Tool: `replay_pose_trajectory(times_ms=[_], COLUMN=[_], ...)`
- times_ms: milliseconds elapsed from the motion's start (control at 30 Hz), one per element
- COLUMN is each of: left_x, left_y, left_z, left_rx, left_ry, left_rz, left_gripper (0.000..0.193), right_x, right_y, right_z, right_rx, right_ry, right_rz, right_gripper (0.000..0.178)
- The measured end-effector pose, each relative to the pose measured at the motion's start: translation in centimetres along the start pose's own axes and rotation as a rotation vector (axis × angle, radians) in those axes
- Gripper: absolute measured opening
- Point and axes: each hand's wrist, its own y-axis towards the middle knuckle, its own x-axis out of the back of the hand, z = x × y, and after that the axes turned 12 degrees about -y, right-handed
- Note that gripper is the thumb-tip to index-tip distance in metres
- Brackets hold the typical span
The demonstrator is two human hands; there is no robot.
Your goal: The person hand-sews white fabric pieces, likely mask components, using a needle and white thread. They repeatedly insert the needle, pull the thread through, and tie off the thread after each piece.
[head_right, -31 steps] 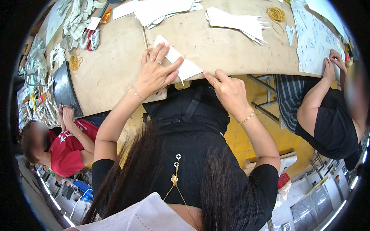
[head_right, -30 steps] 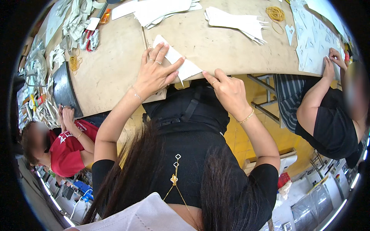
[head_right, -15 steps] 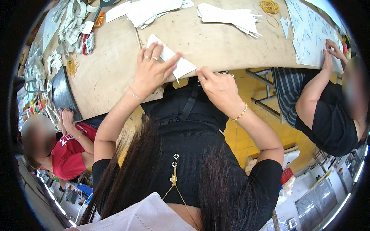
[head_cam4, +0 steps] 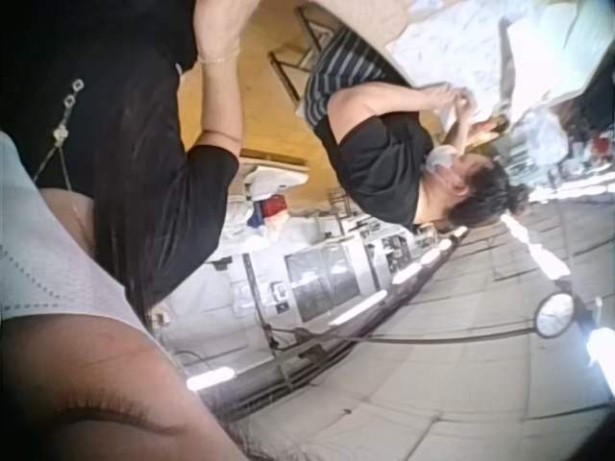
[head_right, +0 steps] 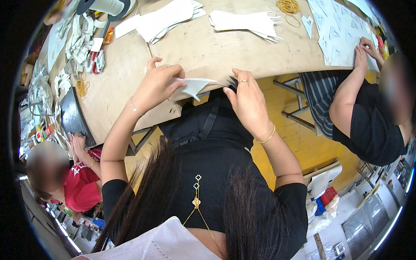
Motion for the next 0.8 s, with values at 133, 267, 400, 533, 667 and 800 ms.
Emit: replay_pose_trajectory(times_ms=[133, 267, 400, 533, 667, 800], left_x=[1.5, 1.8, 1.6, 1.5, 1.0, 0.4], left_y=[-1.3, -2.2, -3.0, -3.6, -3.3, -2.0], left_z=[-1.2, -1.9, -2.3, -2.6, -2.8, -3.4], left_rx=[0.081, 0.087, 0.05, 0.032, 0.043, 0.022], left_ry=[-0.12, -0.155, -0.171, -0.16, -0.185, -0.214], left_rz=[0.021, 0.027, 0.021, -0.005, -0.028, -0.037], left_gripper=[0.018, 0.018, 0.019, 0.019, 0.019, 0.018], right_x=[0.0, -0.4, -1.3, -1.8, -1.7, -1.3], right_y=[-1.3, -1.8, -1.0, -0.1, 0.2, 0.3], right_z=[0.2, 1.1, 1.9, 2.0, 1.5, 0.4], right_rx=[0.059, -0.01, -0.019, -0.004, 0.017, -0.051], right_ry=[0.057, 0.064, 0.063, 0.102, 0.171, 0.269], right_rz=[0.02, 0.169, 0.169, 0.128, 0.024, 0.039], right_gripper=[0.036, 0.035, 0.031, 0.027, 0.021, 0.018])
